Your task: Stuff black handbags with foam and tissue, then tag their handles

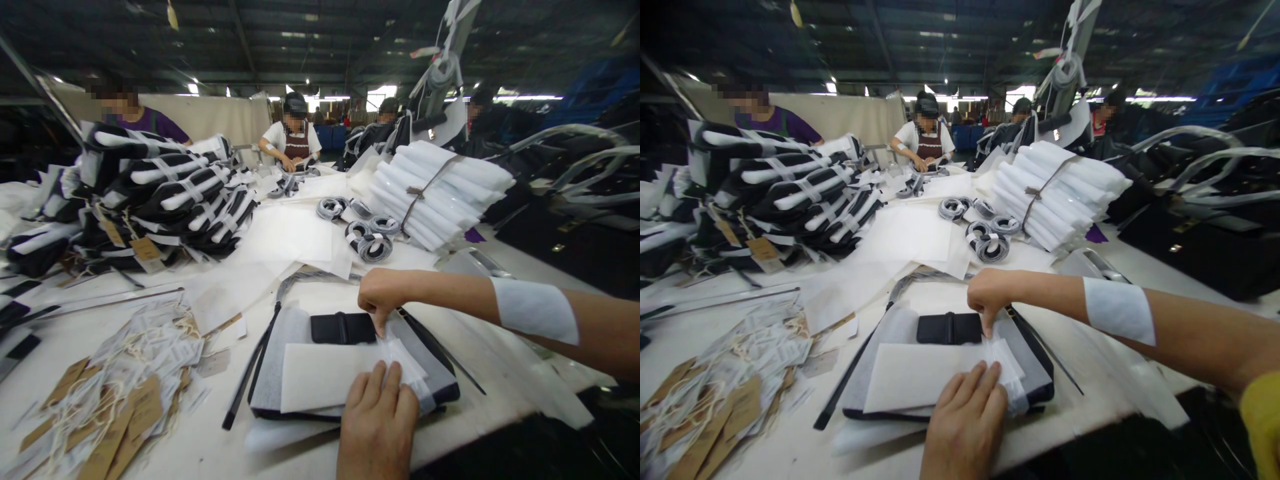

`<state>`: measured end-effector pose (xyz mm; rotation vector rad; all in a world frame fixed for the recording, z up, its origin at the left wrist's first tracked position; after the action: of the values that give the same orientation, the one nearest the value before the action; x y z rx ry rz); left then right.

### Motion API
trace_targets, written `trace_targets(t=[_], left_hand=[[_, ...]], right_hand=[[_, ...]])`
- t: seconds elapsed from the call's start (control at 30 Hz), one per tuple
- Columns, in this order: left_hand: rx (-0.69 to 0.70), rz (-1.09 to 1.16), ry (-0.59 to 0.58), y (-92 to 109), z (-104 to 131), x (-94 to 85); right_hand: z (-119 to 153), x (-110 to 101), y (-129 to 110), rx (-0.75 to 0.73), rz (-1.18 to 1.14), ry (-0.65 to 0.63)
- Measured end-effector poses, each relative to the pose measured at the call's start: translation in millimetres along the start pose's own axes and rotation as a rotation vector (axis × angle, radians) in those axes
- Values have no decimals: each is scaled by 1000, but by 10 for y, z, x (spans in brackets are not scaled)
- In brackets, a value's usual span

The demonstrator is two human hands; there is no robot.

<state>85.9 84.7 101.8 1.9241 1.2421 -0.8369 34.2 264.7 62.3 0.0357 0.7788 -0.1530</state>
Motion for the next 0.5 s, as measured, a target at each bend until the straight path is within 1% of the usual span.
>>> trace_targets(t=[0.07, 0.2, 0.27, 0.33, 0.4, 0.5], left_hand=[[-2, -6, 30, 1, 8, -7], [-8, -11, 68, -5, 14, -6], [-10, -19, 99, -5, 15, -24], [-3, -27, 129, 5, 15, -48], [1, -33, 137, 14, 11, -58], [2, -35, 119, 22, 5, -51]], right_hand=[[-74, 49, 134, -8, -110, 1], [-248, 260, 320, -77, -437, -71], [-312, 321, 386, -93, -493, -76], [-344, 324, 451, -90, -497, -47], [-322, 283, 492, -82, -490, -4], [-133, 160, 493, -50, -465, 100]])
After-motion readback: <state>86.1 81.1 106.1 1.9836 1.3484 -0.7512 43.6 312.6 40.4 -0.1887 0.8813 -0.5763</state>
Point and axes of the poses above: each hand's wrist, its own z-axis away from the middle knuckle, its own x-axis out of the palm, y = z × x, the point moved 10 cm from there along -z, towards the middle knuckle, and after that the axes turned 15 degrees about -y, right-handed, at the moved point
